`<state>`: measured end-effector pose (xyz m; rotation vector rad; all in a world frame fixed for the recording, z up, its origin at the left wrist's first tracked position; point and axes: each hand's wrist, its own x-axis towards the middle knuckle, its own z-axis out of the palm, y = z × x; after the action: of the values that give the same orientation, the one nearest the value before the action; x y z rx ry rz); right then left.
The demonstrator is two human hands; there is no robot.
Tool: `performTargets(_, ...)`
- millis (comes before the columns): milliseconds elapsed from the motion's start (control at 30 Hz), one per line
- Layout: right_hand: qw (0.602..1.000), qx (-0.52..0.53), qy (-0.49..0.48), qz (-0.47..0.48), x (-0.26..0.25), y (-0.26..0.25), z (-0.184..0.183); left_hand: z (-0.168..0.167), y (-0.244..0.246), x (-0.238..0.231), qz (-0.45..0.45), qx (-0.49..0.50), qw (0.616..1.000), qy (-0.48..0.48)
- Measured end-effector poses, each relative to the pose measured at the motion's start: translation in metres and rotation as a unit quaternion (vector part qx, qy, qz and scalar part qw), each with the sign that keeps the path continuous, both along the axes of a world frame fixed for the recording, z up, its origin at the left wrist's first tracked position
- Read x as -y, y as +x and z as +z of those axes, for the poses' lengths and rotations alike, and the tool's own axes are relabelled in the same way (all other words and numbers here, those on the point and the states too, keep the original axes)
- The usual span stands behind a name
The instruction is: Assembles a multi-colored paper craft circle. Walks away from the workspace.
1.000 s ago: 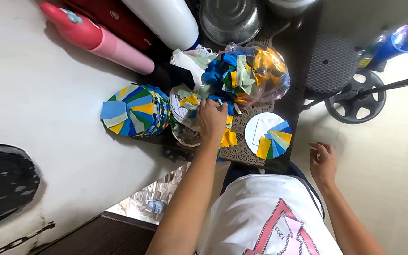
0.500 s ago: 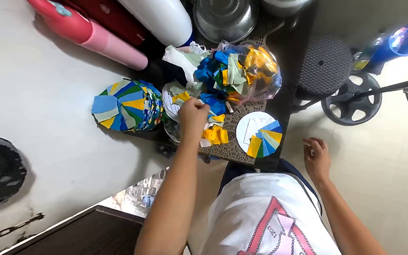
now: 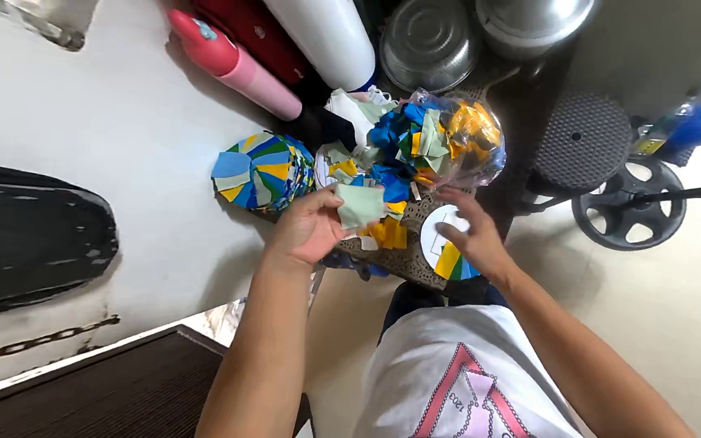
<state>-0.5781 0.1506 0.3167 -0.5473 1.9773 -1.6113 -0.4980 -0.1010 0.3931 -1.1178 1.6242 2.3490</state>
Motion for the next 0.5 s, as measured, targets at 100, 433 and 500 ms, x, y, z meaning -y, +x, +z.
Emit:
performTargets(100, 0.953, 0.237, -0.159, 0.101, 0.028, -0.004, 0.017, -0.002, 0.007, -0.026, -0.039, -0.011, 0.999, 0.028)
performTargets(433, 0.958, 0.246, -0.082, 0.120, 0.014, -0.001, -0.001, -0.010, 0.025, -0.056, -0.193, 0.041, 0.975, -0.104)
performTargets(500, 0.961, 0.237, -0.071, 0.125, 0.010, -0.002, -0.007, -0.022, 0.030, -0.060, -0.175, 0.033, 0.975, -0.132)
